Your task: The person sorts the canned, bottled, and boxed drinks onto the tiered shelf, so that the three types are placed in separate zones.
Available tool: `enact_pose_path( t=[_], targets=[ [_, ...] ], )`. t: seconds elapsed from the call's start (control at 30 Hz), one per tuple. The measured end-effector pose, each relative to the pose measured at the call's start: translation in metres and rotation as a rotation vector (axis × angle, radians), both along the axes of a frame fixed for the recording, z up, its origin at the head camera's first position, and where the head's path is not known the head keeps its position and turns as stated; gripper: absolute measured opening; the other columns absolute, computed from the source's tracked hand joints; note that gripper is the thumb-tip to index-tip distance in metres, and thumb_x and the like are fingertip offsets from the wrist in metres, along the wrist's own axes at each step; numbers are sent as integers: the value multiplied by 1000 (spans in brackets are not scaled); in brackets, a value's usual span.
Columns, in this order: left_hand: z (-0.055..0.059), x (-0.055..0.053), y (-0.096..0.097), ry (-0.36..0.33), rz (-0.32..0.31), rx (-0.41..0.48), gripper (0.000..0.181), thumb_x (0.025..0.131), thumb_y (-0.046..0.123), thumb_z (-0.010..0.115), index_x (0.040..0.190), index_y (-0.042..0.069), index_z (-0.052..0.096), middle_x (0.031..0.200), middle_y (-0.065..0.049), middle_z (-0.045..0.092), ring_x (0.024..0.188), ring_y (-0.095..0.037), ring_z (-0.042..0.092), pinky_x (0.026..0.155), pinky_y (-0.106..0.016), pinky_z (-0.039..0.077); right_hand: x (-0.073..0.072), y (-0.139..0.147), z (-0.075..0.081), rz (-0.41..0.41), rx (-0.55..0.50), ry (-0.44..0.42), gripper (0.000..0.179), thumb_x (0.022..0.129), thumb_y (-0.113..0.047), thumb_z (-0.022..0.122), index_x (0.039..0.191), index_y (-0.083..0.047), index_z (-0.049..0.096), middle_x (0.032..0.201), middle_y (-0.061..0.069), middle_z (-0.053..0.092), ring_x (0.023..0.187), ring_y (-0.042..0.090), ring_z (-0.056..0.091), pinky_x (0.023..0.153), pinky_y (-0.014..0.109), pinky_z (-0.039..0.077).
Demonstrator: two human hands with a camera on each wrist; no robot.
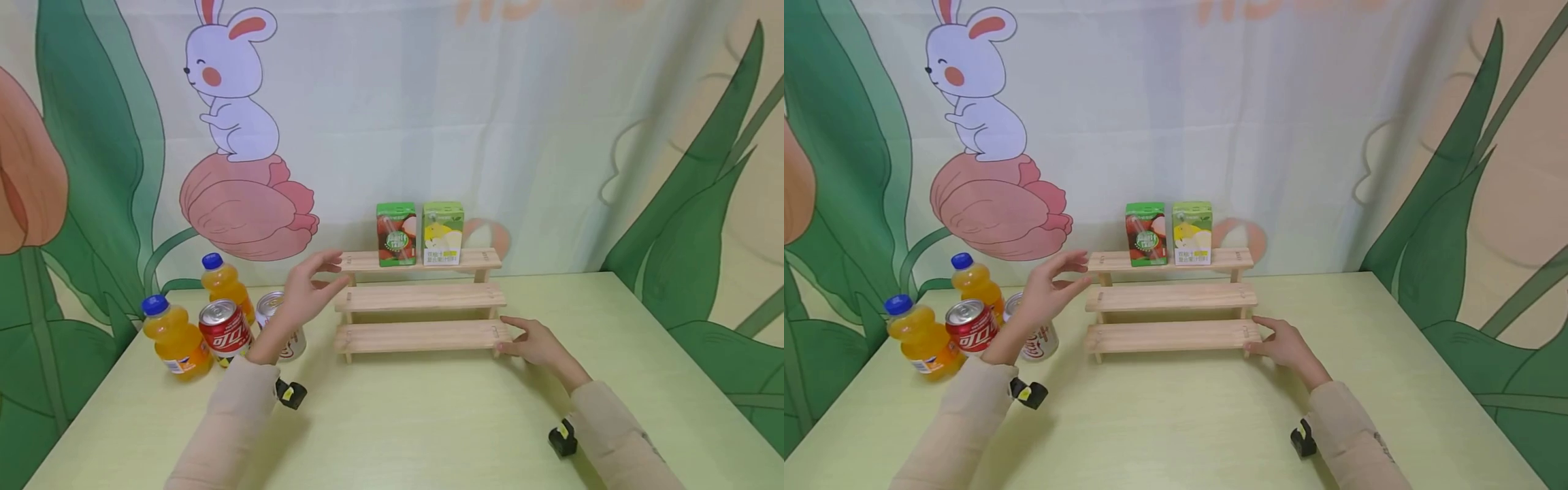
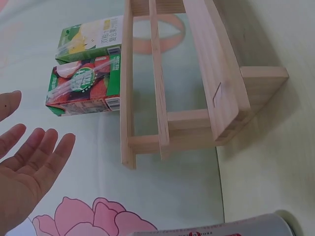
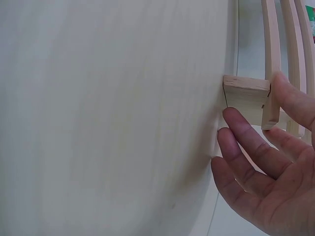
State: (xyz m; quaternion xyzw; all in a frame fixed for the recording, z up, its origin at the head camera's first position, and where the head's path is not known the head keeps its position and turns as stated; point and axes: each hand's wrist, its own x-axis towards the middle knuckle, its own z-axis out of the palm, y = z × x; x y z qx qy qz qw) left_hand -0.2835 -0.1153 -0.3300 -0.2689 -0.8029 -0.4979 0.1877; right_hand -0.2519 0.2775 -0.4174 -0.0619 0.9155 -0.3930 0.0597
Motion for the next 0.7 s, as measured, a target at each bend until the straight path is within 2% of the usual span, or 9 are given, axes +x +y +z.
enact_pose_path(
  t=[0.2,0.37,0.43,0.6,0.7],
  targets=[
    [3,10,-8,1,6,2,43,80,0,66,121,-4,52,110,-21,57,97,-32,57,75,-43,52,0,0,3,0,2,5,65,82,-19,68,133,7,37,88,18,64,65,20,57,52,29,42],
    [18,32,-8,-15,17,-20,43,81,-5,63,121,-10,50,111,-25,56,98,-38,55,76,-48,51,0,0,2,6,8,6,65,82,-18,68,133,8,37,92,22,64,67,20,58,53,29,44],
    [17,33,-10,-22,25,-28,43,81,-3,64,122,-9,49,113,-25,55,98,-38,55,77,-45,51,0,0,1,4,11,4,65,82,-18,68,133,8,38,92,21,64,66,19,57,52,28,43],
    [-1,22,-23,-21,31,-34,46,82,3,65,125,-2,50,114,-19,57,100,-32,56,76,-42,52,0,0,0,3,7,5,65,81,-19,69,133,8,38,91,20,64,65,18,56,52,29,43],
    [-3,24,-28,-39,43,-39,45,82,4,65,125,0,50,114,-17,57,100,-30,56,76,-44,52,0,0,0,3,7,4,65,81,-19,69,133,7,38,92,21,64,65,18,56,52,28,43]
  ],
)
